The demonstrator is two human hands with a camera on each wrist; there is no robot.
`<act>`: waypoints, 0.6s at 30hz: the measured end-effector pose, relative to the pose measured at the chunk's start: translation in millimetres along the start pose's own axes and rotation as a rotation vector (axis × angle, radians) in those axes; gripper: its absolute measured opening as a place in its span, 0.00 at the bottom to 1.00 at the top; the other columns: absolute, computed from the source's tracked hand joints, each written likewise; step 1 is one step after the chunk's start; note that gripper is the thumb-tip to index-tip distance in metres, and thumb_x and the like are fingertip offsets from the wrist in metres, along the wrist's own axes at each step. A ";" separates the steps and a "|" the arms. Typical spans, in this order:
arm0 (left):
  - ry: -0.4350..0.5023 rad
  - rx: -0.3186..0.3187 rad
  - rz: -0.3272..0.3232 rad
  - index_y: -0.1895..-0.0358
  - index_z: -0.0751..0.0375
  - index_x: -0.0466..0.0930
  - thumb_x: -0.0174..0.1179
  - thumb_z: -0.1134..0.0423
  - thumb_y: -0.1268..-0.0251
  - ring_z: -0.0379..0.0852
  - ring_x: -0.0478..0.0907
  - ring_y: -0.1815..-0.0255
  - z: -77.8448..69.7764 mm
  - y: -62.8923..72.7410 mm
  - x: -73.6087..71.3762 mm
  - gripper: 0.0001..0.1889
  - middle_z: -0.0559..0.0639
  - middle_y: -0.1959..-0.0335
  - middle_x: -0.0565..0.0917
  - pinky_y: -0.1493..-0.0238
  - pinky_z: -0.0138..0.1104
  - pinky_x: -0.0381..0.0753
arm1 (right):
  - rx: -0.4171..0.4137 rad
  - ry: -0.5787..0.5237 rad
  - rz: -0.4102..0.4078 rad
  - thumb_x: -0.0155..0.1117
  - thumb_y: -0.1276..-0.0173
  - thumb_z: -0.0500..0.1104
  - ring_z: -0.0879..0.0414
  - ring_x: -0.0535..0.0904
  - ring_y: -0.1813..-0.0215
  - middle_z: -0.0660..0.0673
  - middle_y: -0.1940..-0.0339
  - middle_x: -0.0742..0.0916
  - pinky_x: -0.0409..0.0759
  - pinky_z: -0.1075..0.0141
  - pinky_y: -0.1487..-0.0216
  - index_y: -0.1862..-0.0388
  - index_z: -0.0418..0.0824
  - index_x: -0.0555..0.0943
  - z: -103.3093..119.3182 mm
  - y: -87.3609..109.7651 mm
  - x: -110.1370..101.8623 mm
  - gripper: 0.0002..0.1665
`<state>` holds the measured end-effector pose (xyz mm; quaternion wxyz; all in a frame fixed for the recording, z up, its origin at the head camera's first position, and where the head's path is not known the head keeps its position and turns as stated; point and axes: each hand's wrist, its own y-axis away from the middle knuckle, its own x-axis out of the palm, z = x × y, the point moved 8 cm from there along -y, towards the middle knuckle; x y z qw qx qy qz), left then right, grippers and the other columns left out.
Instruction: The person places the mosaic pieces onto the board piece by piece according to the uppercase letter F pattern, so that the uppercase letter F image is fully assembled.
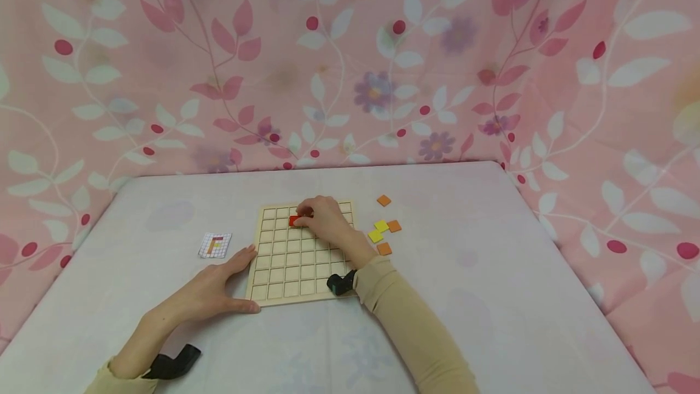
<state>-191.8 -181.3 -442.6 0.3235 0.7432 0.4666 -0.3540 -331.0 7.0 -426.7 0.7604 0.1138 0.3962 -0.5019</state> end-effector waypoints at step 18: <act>0.008 -0.009 0.011 0.21 0.60 0.56 0.74 0.32 0.57 0.59 0.51 0.19 0.3 -1.2 -0.4 0.62 0.54 0.19 0.55 0.26 0.58 0.60 | -0.066 0.032 0.028 0.73 0.35 0.44 0.53 0.82 0.53 0.48 0.59 0.90 0.79 0.61 0.48 0.55 0.40 0.88 6.3 -1.3 3.9 0.12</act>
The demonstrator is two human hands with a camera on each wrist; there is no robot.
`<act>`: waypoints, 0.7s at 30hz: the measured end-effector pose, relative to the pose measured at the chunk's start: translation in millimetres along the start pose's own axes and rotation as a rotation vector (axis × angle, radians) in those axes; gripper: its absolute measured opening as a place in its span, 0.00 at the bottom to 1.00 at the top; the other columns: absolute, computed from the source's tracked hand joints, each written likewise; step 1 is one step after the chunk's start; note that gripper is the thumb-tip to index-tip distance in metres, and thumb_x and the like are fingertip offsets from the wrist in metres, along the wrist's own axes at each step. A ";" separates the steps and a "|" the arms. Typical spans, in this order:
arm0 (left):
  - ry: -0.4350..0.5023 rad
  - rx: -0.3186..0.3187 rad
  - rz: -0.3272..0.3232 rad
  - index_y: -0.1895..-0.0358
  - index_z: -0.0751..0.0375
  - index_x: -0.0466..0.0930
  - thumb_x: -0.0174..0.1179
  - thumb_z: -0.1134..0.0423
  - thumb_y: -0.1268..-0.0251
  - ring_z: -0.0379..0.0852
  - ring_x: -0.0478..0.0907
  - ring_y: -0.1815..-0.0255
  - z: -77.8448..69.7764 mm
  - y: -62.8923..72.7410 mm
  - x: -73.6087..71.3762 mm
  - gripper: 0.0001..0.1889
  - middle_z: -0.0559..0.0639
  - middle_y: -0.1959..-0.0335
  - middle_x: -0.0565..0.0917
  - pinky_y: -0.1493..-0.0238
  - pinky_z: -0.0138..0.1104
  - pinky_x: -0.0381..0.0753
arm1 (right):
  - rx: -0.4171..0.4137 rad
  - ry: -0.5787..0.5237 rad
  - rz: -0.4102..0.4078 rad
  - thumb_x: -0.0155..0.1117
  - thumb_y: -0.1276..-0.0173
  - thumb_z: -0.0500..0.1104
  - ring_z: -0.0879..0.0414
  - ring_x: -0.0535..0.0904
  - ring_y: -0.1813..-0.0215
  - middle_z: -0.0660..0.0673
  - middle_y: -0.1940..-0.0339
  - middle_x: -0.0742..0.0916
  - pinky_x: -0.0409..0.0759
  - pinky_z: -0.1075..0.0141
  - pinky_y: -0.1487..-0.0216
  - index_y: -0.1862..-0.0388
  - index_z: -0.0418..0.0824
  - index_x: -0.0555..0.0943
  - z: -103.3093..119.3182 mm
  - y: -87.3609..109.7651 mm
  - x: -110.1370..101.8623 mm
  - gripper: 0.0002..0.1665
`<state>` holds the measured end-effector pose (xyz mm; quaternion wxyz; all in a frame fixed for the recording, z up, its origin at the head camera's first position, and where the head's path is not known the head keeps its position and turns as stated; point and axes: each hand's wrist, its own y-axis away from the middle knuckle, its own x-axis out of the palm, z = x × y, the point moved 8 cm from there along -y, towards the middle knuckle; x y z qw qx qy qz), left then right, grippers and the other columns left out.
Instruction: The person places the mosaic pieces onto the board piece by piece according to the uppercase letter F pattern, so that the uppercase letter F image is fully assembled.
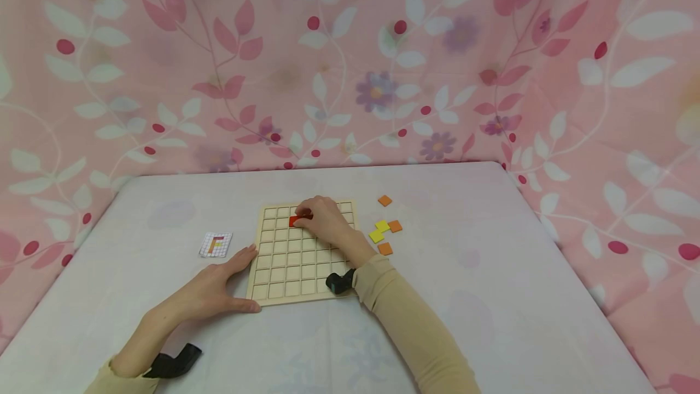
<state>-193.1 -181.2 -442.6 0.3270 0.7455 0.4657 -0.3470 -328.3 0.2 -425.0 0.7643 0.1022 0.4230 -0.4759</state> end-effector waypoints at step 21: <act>0.004 0.010 -0.007 0.21 0.59 0.56 0.73 0.31 0.58 0.59 0.52 0.19 0.4 0.8 0.1 0.62 0.54 0.19 0.56 0.26 0.58 0.60 | 0.020 0.002 -0.022 0.74 0.37 0.43 0.53 0.80 0.58 0.47 0.59 0.90 0.77 0.62 0.54 0.56 0.40 0.88 -0.2 2.5 0.9 0.12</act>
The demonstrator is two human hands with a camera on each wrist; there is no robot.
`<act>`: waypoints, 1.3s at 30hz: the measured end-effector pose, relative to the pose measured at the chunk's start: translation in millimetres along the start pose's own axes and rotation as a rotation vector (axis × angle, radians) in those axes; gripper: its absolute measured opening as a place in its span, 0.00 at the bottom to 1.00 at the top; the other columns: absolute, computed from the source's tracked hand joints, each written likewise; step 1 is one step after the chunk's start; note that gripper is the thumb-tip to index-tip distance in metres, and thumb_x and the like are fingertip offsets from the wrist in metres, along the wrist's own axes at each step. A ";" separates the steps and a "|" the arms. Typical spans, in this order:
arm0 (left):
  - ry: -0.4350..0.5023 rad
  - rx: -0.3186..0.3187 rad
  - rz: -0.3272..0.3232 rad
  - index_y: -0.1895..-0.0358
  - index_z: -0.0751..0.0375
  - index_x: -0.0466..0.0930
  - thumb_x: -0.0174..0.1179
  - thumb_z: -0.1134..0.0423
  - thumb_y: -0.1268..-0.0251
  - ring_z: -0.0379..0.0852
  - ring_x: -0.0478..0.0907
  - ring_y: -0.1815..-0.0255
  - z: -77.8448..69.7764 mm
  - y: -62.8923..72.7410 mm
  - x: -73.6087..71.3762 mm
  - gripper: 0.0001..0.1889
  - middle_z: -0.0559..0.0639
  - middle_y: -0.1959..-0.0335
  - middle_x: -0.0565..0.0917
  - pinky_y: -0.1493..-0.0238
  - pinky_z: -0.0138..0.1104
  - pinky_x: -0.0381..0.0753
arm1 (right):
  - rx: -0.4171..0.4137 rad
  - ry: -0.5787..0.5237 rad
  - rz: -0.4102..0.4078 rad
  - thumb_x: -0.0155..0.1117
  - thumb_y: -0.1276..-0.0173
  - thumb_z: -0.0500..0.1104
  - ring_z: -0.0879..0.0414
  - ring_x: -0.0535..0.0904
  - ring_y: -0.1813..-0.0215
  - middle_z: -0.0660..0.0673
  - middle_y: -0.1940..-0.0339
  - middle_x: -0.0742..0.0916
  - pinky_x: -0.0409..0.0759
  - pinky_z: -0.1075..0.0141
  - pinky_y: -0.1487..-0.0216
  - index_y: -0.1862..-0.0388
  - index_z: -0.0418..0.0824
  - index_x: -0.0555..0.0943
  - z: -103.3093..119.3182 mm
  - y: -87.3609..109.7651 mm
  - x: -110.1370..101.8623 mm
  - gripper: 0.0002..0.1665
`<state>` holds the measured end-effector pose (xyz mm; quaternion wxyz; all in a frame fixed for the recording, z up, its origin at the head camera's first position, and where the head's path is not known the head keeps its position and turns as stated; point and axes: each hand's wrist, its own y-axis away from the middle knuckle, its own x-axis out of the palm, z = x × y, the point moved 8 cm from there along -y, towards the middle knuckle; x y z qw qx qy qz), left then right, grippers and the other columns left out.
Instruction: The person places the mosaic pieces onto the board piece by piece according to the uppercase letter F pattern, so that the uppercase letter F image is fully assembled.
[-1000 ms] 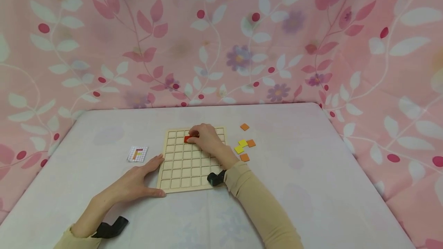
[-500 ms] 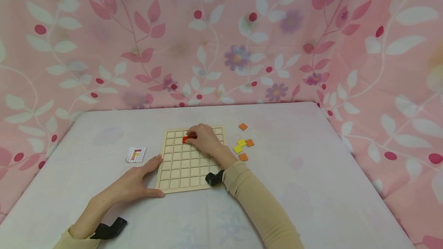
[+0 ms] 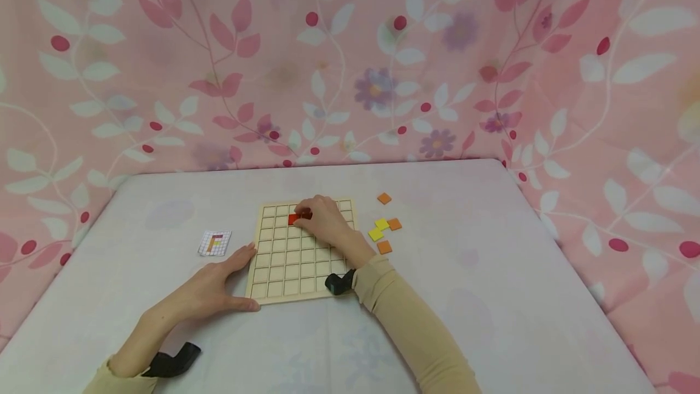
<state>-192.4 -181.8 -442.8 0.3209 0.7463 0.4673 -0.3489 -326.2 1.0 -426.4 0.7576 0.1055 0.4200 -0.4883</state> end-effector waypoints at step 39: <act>-0.025 -0.004 -0.009 0.21 0.61 0.56 0.74 0.32 0.59 0.60 0.52 0.20 -0.3 0.3 -1.7 0.62 0.55 0.19 0.56 0.27 0.59 0.61 | 0.271 -0.023 -0.147 0.73 0.36 0.44 0.44 0.79 0.38 0.42 0.46 0.88 0.72 0.44 0.33 0.49 0.40 0.86 -82.9 104.4 -134.9 0.18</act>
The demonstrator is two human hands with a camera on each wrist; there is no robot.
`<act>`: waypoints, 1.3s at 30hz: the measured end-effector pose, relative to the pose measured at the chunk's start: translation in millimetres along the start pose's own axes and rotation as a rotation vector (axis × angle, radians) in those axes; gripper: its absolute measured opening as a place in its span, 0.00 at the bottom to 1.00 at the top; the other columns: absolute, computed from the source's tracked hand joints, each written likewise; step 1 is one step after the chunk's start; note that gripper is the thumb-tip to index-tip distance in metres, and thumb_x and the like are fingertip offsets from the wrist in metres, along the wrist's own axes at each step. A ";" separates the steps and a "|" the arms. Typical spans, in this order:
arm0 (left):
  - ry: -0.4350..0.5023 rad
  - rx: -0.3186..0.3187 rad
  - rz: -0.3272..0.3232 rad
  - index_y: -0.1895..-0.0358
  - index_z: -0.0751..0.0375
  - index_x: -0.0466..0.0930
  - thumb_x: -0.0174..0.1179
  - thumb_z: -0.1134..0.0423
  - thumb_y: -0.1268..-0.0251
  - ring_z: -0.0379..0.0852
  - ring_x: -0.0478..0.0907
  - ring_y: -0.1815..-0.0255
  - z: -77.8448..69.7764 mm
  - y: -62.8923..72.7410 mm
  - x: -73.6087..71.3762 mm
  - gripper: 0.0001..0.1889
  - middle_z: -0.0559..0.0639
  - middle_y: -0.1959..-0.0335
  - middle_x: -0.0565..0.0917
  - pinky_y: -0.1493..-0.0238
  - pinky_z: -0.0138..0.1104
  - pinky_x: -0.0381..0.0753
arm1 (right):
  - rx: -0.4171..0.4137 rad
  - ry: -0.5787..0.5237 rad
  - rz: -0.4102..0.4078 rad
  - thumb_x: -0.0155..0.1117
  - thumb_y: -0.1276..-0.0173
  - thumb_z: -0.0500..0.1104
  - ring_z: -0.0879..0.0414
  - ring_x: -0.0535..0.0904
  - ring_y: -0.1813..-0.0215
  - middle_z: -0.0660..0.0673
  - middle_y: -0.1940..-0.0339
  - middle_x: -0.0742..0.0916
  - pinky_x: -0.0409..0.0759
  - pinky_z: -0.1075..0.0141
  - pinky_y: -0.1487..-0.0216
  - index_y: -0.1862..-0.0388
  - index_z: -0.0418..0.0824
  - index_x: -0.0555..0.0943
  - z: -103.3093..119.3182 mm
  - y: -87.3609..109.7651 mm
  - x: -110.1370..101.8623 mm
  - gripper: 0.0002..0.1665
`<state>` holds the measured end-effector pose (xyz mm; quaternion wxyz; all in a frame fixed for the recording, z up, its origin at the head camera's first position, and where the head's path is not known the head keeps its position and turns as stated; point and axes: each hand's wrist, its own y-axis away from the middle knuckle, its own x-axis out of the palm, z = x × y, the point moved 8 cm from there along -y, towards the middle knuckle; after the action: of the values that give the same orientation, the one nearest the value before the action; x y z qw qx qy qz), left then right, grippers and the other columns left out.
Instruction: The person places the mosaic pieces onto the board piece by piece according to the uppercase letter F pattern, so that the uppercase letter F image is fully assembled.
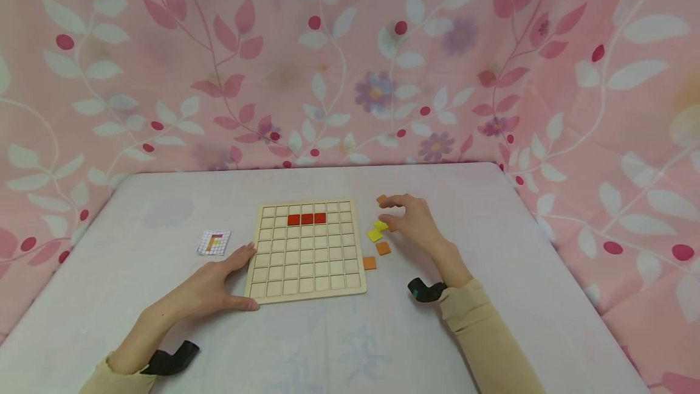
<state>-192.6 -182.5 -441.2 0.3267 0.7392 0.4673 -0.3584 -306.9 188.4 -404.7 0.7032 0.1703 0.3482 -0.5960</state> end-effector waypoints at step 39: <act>0.030 -0.001 0.009 0.21 0.60 0.56 0.74 0.32 0.59 0.59 0.50 0.19 2.0 -0.5 1.7 0.62 0.53 0.19 0.55 0.26 0.58 0.59 | 0.073 0.016 0.094 0.77 0.41 0.40 0.46 0.81 0.45 0.46 0.56 0.90 0.75 0.47 0.36 0.54 0.43 0.87 -55.2 2.8 -1.4 0.15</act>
<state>-193.0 -183.2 -443.8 0.3217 0.7466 0.4686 -0.3457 -320.1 226.2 -442.8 0.7210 0.2167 0.3235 -0.5732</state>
